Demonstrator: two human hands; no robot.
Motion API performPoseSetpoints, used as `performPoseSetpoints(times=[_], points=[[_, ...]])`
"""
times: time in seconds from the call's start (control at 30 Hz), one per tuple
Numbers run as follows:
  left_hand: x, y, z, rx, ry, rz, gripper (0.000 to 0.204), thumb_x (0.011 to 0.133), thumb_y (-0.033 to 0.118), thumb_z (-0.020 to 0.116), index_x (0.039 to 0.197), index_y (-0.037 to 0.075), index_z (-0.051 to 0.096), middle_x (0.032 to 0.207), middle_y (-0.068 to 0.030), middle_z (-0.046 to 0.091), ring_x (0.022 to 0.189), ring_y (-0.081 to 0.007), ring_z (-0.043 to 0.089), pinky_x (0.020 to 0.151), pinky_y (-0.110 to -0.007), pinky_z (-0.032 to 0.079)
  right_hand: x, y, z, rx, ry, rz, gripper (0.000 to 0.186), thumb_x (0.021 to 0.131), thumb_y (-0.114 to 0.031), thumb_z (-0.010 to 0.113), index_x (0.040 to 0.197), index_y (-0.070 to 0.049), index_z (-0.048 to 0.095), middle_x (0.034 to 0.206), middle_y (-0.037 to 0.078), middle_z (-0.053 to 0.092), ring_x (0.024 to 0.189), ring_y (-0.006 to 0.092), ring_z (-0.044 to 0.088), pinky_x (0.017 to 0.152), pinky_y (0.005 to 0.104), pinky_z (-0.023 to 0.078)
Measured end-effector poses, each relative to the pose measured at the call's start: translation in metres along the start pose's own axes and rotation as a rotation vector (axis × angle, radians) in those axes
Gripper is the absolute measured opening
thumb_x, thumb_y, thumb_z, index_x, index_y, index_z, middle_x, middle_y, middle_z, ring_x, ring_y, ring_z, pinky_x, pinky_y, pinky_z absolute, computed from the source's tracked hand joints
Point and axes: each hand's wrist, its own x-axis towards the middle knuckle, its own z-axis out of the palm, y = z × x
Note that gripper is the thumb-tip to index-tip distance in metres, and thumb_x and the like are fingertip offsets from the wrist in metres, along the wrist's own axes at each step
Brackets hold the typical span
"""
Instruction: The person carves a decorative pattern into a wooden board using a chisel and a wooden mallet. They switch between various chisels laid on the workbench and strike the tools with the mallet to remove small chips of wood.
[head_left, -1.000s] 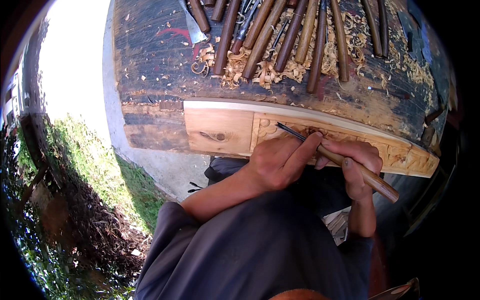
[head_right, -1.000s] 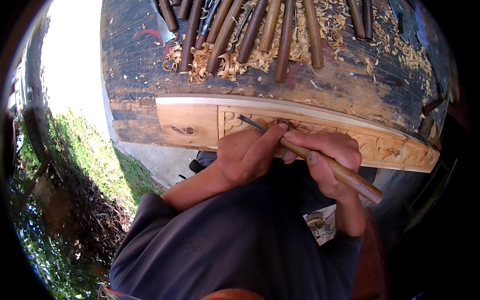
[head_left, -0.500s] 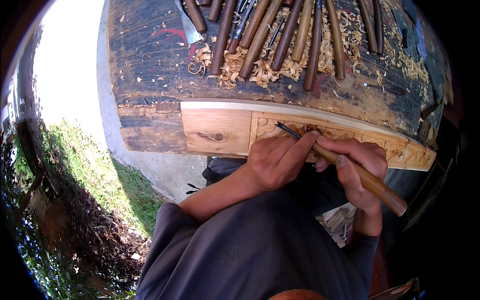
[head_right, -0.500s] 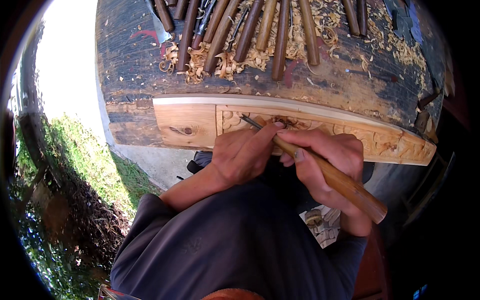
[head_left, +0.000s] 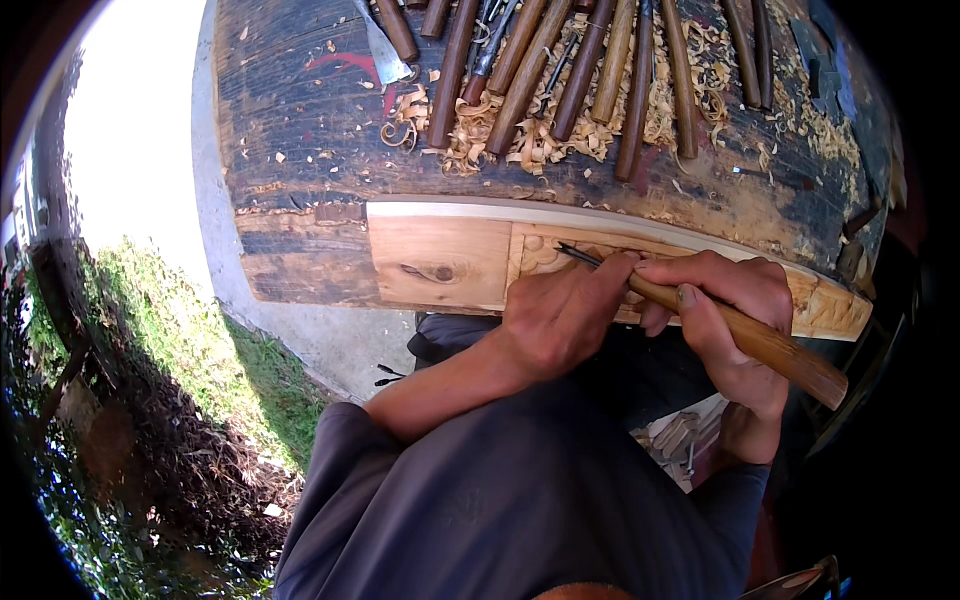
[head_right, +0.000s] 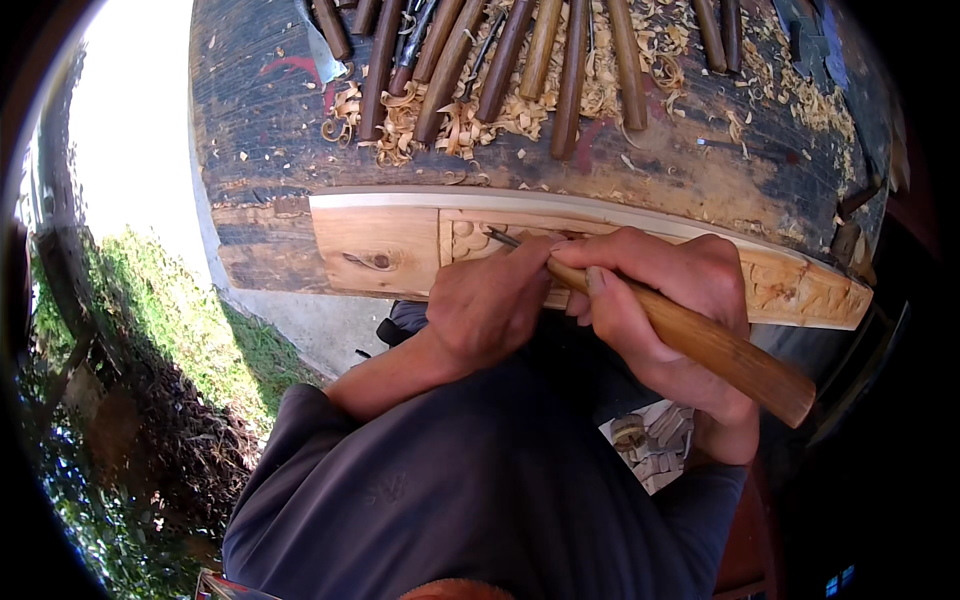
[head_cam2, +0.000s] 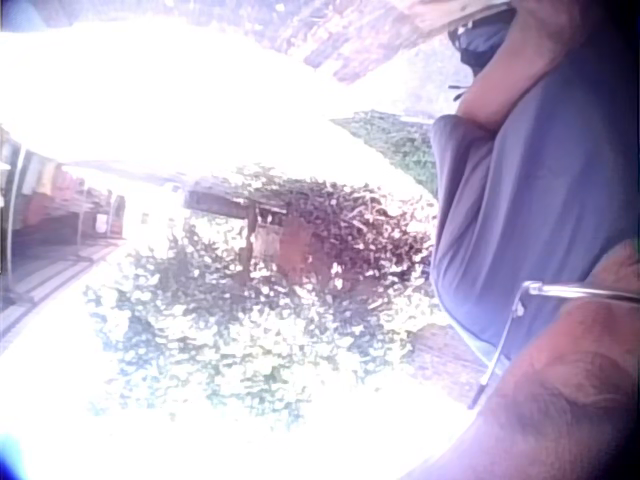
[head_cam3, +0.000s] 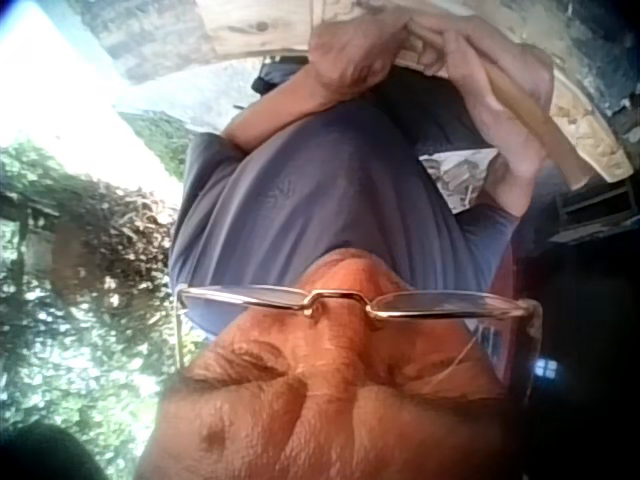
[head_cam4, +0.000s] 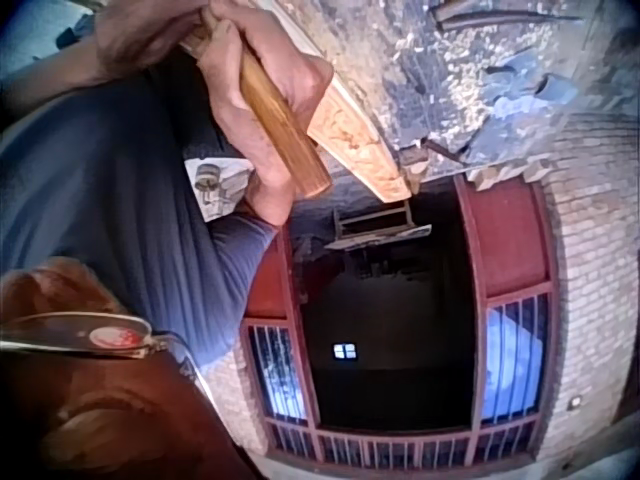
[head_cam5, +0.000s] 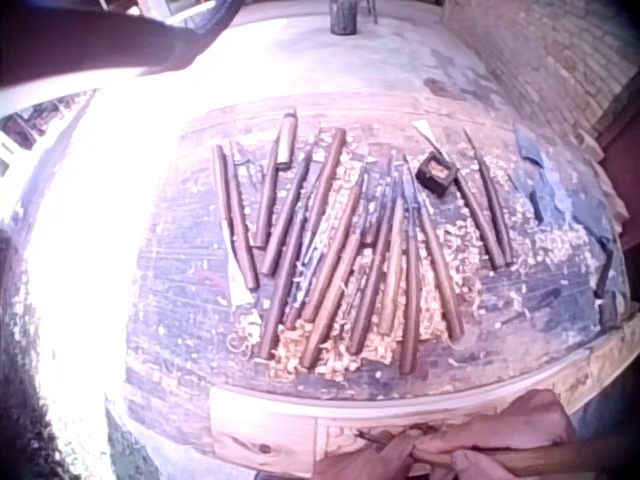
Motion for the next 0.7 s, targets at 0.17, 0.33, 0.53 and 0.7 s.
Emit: performPoseSetpoints(times=[0.17, 0.33, 0.53, 0.7], points=[[0.002, 0.001, 0.003, -0.016, 0.03, -0.009, 0.041, 0.088, -0.005, 0.077, 0.128, -0.01, 0.071, 0.076, -0.0055, 0.061, 0.059, -0.0172, 0.063, 0.05, -0.035, 0.048, -0.008, 0.025, 0.004, 0.042, 0.031, -0.072, 0.025, 0.098, -0.002, 0.063, 0.115, 0.004, 0.081, 0.095, 0.018, 0.084, 0.083, 0.0246, 0.084, 0.078, 0.0331, 0.067], [0.001, 0.004, 0.004, 0.014, 0.033, -0.033, 0.038, 0.087, -0.003, 0.081, 0.124, -0.007, 0.074, 0.074, -0.005, 0.062, 0.058, -0.0181, 0.064, 0.051, -0.035, 0.05, -0.017, 0.066, 0.012, 0.08, 0.034, -0.217, 0.03, 0.102, -0.013, 0.065, 0.119, 0.005, 0.08, 0.101, 0.02, 0.085, 0.088, 0.0283, 0.085, 0.081, 0.0349, 0.067], [0.001, 0.002, -0.009, -0.007, -0.046, 0.116, 0.039, 0.083, 0.0, 0.083, 0.121, -0.004, 0.077, 0.068, -0.0017, 0.058, 0.054, -0.0166, 0.061, 0.049, -0.033, 0.047, -0.039, 0.073, 0.028, -0.02, 0.156, -0.454, 0.038, 0.102, -0.019, 0.066, 0.124, 0.01, 0.077, 0.094, 0.021, 0.083, 0.083, 0.0322, 0.084, 0.077, 0.0396, 0.068], [0.005, -0.006, -0.034, -0.051, -0.218, 0.256, 0.046, 0.077, 0.001, 0.079, 0.122, -0.007, 0.076, 0.071, -0.0023, 0.059, 0.056, -0.016, 0.06, 0.049, -0.033, 0.047, -0.056, 0.059, 0.056, -0.146, 0.256, -0.49, 0.037, 0.092, -0.005, 0.068, 0.123, 0.015, 0.075, 0.088, 0.023, 0.08, 0.078, 0.0313, 0.083, 0.071, 0.0393, 0.068]])
